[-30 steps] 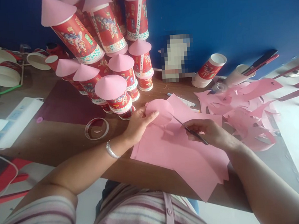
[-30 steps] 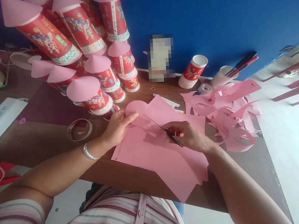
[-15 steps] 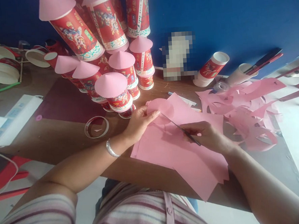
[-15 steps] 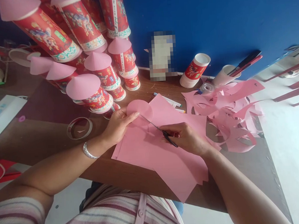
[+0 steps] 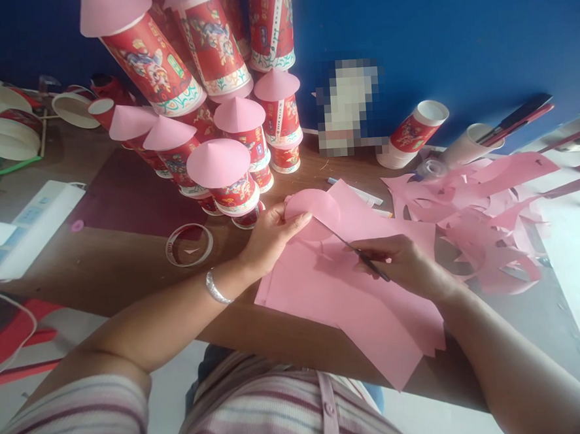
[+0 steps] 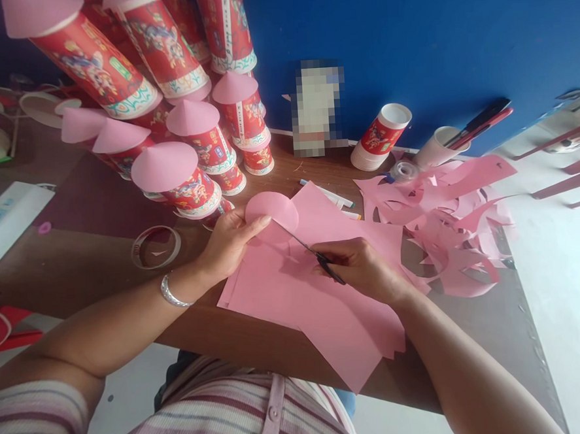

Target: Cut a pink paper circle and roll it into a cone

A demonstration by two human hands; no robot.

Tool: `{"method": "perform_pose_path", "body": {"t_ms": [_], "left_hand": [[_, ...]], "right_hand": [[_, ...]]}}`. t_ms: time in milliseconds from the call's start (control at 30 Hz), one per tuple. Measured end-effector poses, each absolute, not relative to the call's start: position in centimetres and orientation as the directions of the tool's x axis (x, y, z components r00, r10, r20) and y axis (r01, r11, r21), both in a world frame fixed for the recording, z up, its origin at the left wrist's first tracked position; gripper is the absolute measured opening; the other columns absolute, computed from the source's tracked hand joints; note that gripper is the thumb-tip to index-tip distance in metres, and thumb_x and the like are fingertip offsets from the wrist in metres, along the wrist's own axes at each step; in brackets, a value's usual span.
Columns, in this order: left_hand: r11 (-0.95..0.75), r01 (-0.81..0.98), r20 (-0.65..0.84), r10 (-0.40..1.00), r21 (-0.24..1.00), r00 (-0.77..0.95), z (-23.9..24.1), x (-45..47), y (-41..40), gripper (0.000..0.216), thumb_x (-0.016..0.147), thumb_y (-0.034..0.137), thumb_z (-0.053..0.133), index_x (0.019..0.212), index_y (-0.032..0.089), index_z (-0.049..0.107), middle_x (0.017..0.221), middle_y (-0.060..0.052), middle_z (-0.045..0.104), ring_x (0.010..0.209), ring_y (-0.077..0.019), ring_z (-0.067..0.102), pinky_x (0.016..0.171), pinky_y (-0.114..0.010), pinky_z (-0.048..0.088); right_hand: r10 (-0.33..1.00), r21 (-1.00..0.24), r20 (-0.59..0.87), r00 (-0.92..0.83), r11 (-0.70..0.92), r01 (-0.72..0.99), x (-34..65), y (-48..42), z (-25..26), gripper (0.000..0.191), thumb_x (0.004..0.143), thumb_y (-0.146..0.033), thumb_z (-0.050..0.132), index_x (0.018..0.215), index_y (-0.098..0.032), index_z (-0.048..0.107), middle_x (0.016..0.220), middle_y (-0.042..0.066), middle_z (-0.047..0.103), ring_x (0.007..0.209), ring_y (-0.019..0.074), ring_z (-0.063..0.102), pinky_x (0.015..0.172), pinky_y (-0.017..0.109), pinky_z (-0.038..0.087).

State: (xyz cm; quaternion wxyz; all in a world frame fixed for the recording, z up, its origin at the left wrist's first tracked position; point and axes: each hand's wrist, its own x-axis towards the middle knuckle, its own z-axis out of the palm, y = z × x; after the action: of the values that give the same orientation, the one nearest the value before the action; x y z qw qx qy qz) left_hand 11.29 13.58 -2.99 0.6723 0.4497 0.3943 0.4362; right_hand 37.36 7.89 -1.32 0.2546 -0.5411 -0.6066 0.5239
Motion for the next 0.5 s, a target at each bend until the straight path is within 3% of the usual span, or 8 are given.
{"method": "perform_pose_path", "body": {"t_ms": [500], "left_hand": [[0.212, -0.242, -0.132, 0.942, 0.947, 0.308, -2.95, 11.28, 13.57, 0.037, 0.083, 0.048, 0.088, 0.1, 0.016, 0.08, 0.102, -0.007, 0.077, 0.098, -0.0207, 0.067, 0.09, -0.031, 0.053]], "right_hand": [[0.922, -0.895, -0.279, -0.266, -0.15, 0.419, 37.29, 7.89, -0.9, 0.046, 0.078, -0.047, 0.079, 0.111, -0.016, 0.088, 0.064, 0.001, 0.064, 0.056, 0.0134, 0.05, 0.054, 0.031, 0.05]]}}
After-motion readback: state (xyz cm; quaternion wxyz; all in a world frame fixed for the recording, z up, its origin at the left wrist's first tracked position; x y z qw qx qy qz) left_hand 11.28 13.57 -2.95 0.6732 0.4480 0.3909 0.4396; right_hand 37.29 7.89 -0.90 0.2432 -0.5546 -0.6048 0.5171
